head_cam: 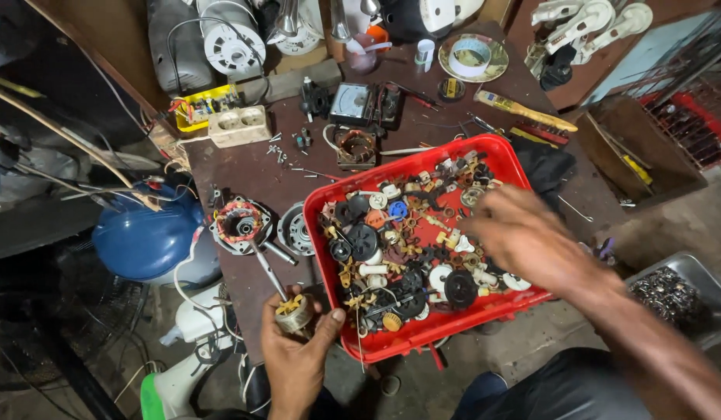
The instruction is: The person selects small parts from a red tray, attaches a spring to a motor rotor, applies lubricant with a brush, and inserts the rotor into a stator housing. The person then fits a metal end cap onto the stator to complete the assembly.
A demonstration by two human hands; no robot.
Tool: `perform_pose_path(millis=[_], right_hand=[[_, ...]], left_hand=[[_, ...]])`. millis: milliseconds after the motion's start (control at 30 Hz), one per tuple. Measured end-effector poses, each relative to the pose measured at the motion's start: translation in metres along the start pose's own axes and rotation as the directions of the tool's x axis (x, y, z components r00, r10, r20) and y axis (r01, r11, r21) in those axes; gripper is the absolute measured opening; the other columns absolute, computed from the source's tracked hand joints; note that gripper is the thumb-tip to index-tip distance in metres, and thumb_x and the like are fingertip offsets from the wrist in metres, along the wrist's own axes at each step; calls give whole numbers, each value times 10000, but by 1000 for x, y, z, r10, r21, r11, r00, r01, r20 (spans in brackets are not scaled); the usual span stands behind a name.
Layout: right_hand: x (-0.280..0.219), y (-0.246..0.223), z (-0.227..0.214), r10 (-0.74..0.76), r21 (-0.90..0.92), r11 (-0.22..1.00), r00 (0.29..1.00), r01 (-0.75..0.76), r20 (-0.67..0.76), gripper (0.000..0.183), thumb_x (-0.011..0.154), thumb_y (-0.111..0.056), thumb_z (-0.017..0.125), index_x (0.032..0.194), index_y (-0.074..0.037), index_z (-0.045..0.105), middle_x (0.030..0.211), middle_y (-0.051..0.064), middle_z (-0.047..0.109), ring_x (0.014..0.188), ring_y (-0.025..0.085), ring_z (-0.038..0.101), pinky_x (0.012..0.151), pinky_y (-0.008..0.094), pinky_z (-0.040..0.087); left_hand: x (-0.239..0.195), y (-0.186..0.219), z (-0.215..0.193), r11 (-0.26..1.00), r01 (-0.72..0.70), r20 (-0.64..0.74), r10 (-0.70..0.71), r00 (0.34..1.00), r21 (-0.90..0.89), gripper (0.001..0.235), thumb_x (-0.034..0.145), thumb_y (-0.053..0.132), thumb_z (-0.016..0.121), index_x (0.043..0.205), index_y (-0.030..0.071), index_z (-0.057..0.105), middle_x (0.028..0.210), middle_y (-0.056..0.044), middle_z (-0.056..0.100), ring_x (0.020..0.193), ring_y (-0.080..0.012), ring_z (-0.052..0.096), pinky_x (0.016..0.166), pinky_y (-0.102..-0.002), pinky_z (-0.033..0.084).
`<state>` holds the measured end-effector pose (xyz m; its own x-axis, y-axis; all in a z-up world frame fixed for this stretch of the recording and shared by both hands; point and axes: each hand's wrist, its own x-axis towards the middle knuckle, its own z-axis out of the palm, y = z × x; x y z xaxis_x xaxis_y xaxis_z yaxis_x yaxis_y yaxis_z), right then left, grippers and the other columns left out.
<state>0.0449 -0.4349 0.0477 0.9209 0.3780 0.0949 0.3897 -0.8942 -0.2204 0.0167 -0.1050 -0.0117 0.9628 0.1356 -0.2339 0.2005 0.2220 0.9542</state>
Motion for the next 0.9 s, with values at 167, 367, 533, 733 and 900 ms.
perform_pose_path(millis=[167, 367, 533, 733, 900], right_hand=[[37, 15, 20, -87, -166, 982, 995, 96, 56, 357, 903, -220, 655, 1258, -184, 679, 933, 22, 553, 963, 241, 530, 832, 458, 435], [52, 7, 16, 35, -135, 991, 988, -15, 150, 317, 944, -336, 616, 1213, -201, 714, 1012, 24, 618, 1068, 239, 542, 886, 454, 395], [59, 5, 15, 109, -95, 991, 987, -98, 118, 245, 910, -366, 673, 1087, -228, 771, 853, -32, 615, 952, 181, 584, 796, 397, 359], [58, -19, 0, 216, -167, 968, 956, -184, 198, 251, 880, -38, 650, 1036, -181, 785, 1143, -12, 733, 1301, 213, 561, 1081, 482, 306], [64, -1, 12, 157, -134, 982, 967, -131, 201, 86, 912, -264, 640, 838, -228, 667, 869, -42, 603, 923, 172, 579, 941, 392, 260]], left_hand=[[1, -5, 3, 997, 16, -55, -21, 998, -80, 582, 698, -111, 820, 1187, 50, 549, 862, -133, 616, 710, -222, 608, 691, -369, 588], [0, 3, 1, 994, 79, -32, -82, 996, -70, 625, 693, -114, 829, 1218, 46, 531, 866, -136, 620, 702, -228, 599, 683, -366, 573], [0, 2, 0, 999, 38, 11, -38, 999, -23, 583, 712, -82, 838, 1193, 50, 536, 861, -117, 621, 702, -208, 604, 656, -327, 557], [0, 0, -1, 999, 4, 32, -3, 999, -39, 576, 724, -72, 835, 1198, 53, 534, 850, -102, 613, 679, -186, 588, 636, -316, 558], [1, -1, -3, 998, -29, 82, 34, 996, -57, 570, 731, -93, 821, 1197, 45, 524, 855, -110, 614, 769, -202, 614, 694, -320, 574]])
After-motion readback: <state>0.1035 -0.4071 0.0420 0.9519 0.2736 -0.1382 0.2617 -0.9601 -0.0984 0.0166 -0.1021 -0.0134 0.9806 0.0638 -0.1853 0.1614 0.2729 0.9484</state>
